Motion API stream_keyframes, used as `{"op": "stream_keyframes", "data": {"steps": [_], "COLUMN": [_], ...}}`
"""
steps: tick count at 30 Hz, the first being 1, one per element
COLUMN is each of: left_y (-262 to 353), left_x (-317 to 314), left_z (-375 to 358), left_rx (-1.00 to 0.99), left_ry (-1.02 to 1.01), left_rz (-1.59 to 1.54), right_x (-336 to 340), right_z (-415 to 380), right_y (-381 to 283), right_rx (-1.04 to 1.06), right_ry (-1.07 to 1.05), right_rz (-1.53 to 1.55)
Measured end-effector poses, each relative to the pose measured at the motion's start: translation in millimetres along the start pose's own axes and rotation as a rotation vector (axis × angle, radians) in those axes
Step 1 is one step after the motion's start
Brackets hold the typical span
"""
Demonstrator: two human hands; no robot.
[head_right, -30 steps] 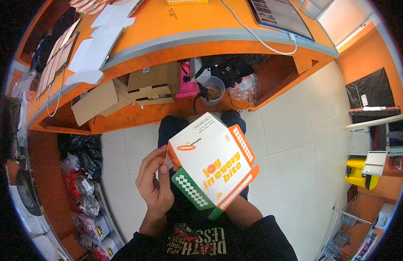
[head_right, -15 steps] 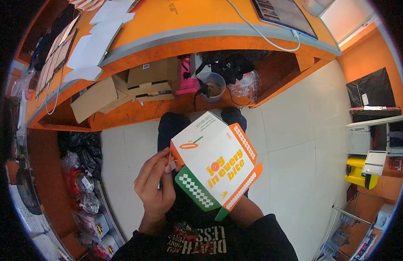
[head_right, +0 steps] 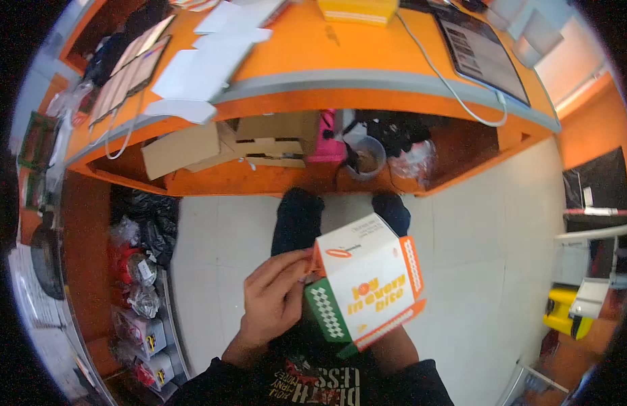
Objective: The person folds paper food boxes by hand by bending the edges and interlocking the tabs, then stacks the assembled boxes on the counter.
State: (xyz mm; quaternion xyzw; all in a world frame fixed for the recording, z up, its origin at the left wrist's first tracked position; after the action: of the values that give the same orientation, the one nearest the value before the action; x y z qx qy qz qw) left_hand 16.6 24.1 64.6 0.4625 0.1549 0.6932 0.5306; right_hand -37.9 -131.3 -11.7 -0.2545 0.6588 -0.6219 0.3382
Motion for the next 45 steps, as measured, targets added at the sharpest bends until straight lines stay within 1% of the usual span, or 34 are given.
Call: {"op": "stream_keyframes", "data": {"steps": [1, 6, 10, 13, 16, 22, 28, 32, 34, 36, 37, 38, 39, 40, 41, 42, 43, 44, 45], "left_y": [-2.0, -0.7, -7.1, -4.2, -1.7, 2.8, 0.0, -8.0, -11.4, -17.6, -20.9, -23.9, -30.3, -33.9, -36.0, -41.1, -47.3, -61.7, -67.1], "left_x": [-0.4, -8.3, -14.8, -16.6, -19.9, -32.6, -37.2, -37.9, -37.3, -38.0, -40.0, -40.4, -42.2, -42.9, -42.8, -44.1, -44.8, -49.4, -47.5], "left_z": [-0.1, -13.8, -20.5, -23.5, -28.2, -32.0, -34.6, -32.2, -30.2, -30.3, -33.4, -38.7, -36.4, -35.7, -31.7, -33.3, -34.4, -38.5, -45.1], "left_rx": [-0.009, -0.051, -0.022, 0.005, -0.026, -0.074, -0.092, -0.045, -0.007, 0.029, 0.051, 0.113, 0.154, 0.157, 0.174, 0.315, 0.456, 0.459, 0.689], "left_ry": [-0.015, 0.174, 0.204, 0.189, 0.134, -0.006, -0.053, -0.062, -0.12, -0.083, -0.072, -0.029, 0.03, 0.063, 0.151, 0.155, 0.158, 0.172, 0.166], "left_rz": [0.005, 0.08, 0.036, 0.008, 0.023, 0.149, 0.165, 0.157, 0.152, 0.069, 0.022, -0.059, -0.137, -0.05, -0.081, -0.188, -0.291, -0.368, -0.521], "right_x": [0.6, -0.3, 0.8, 1.8, 4.2, 3.7, 4.1, 2.1, 1.0, 1.0, 5.2, 7.9, -9.7, -13.4, -16.1, -21.8, -21.0, -19.5, -19.1], "right_z": [-2.0, -5.9, -7.8, -6.8, -1.9, 12.3, 5.3, 1.3, -0.2, -0.7, -7.8, -14.2, -6.9, 0.0, 0.5, 0.1, 0.6, -0.7, -2.6], "right_y": [0.6, 6.4, 11.6, 14.5, 18.6, 31.2, 36.2, 33.5, 31.6, 32.6, 36.6, 41.3, 15.1, 14.6, 14.3, 7.8, 4.6, 6.6, 9.7], "right_rx": [0.003, 0.011, 0.01, 0.015, 0.018, 0.033, 0.078, 0.106, 0.111, 0.05, -0.068, -0.163, -0.342, -0.335, -0.331, -0.268, -0.102, 0.066, 0.233], "right_ry": [0.007, 0.029, 0.036, 0.041, 0.057, 0.07, 0.038, -0.007, -0.038, -0.109, -0.17, -0.227, -0.237, -0.337, -0.441, -0.384, -0.408, -0.455, -0.505], "right_rz": [-0.011, -0.048, -0.062, -0.072, -0.079, -0.095, -0.148, -0.176, -0.186, -0.202, -0.157, -0.146, 0.091, 0.102, 0.117, 0.065, -0.065, -0.137, -0.211]}}
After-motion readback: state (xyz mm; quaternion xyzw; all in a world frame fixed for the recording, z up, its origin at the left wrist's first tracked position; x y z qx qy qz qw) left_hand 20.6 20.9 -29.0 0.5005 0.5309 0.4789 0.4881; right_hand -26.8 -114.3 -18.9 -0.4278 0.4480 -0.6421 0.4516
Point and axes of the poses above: each hand's wrist, its own z-axis towards the middle knuckle, its own x-axis out of the back of the hand, y = z × x, the point moved 4 cm from there along z, towards the middle knuckle, and after that the axes turned 15 degrees about y, right-handed, at the moved point
